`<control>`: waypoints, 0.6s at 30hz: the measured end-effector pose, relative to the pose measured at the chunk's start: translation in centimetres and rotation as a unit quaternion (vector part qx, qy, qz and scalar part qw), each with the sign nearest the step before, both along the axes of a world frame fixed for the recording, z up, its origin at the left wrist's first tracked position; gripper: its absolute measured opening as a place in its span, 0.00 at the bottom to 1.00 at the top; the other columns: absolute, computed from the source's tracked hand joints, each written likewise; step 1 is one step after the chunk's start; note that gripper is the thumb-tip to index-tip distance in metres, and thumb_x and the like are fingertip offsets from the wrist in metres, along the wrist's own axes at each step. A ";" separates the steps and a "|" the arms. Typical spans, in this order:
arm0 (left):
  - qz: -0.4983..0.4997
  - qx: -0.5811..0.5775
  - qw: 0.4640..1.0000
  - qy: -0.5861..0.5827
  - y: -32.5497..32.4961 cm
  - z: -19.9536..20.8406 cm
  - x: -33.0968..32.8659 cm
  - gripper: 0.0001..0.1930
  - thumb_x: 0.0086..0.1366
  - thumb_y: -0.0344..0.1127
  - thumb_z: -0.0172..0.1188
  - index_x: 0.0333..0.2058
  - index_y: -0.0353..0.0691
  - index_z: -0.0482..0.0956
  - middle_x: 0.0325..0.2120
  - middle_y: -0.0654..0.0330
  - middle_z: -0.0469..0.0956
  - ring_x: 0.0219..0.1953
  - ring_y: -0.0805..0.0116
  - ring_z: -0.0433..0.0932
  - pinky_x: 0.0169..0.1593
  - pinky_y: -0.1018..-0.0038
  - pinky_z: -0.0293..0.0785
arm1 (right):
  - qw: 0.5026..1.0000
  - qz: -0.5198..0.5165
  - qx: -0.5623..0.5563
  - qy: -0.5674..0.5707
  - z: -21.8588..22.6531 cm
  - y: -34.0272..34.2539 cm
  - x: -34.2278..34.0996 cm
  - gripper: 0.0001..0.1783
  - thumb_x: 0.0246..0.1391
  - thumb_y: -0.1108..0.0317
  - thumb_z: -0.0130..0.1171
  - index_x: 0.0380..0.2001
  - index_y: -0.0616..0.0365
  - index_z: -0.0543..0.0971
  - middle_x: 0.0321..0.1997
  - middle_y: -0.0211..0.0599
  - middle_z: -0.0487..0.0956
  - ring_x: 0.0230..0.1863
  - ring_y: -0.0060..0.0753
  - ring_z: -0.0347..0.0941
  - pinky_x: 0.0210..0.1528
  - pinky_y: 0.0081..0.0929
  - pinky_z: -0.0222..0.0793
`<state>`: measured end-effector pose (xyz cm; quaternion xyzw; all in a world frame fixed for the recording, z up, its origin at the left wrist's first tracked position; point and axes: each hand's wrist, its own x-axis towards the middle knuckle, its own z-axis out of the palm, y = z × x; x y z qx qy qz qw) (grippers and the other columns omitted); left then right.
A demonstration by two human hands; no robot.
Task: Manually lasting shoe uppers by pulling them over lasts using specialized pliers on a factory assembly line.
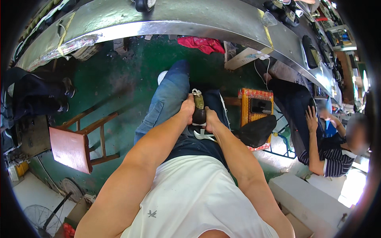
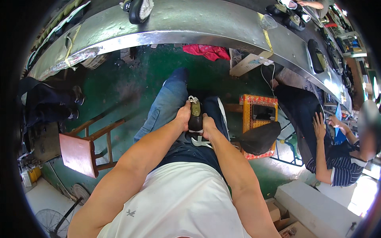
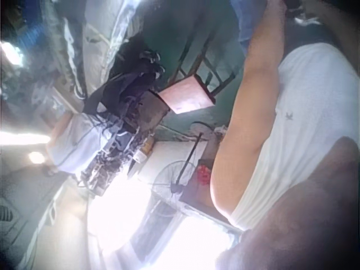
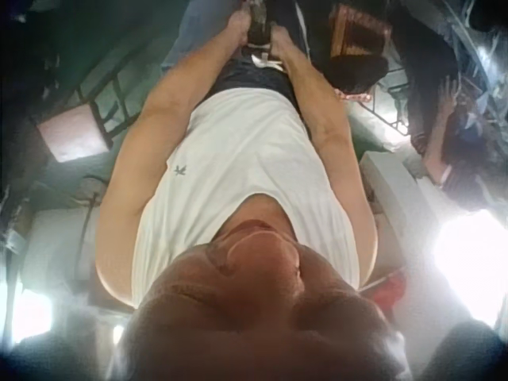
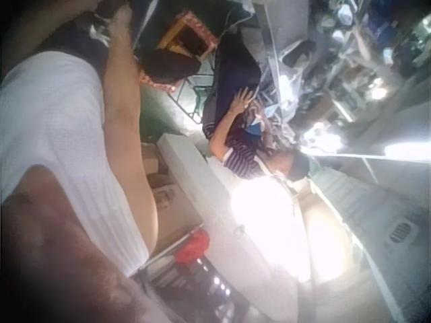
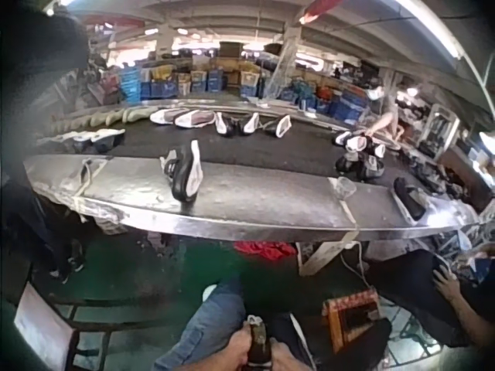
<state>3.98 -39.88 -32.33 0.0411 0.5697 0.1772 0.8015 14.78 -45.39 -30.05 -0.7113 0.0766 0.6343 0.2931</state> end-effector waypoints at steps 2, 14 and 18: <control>-0.001 0.004 1.000 -0.017 -0.1 0.2 1.2 0.28 0.76 0.62 0.39 0.53 0.47 0.76 0.41 0.55 0.80 0.41 0.57 0.81 0.47 0.55 0.79 | 1.000 -0.008 0.010 -0.010 -1.0 -1.2 1.2 0.22 0.72 0.47 0.41 0.46 0.52 0.76 0.38 0.39 0.81 0.36 0.42 0.79 0.40 0.51 0.77; 0.025 0.138 0.989 -0.055 -1.2 -3.2 2.9 0.28 0.78 0.55 0.39 0.67 0.47 0.64 0.54 0.54 0.75 0.53 0.57 0.77 0.57 0.59 0.75 | 0.998 0.006 0.049 -0.034 3.4 -3.3 2.3 0.22 0.72 0.47 0.43 0.45 0.54 0.76 0.36 0.36 0.80 0.33 0.36 0.78 0.35 0.46 0.77; -0.035 0.383 0.896 0.221 -2.4 4.1 3.6 0.33 0.78 0.55 0.35 0.72 0.40 0.55 0.73 0.40 0.47 0.76 0.50 0.45 0.75 0.64 0.44 | 0.994 0.083 0.059 -0.037 4.4 -3.9 4.9 0.23 0.72 0.45 0.42 0.47 0.52 0.77 0.38 0.33 0.82 0.37 0.35 0.79 0.41 0.46 0.76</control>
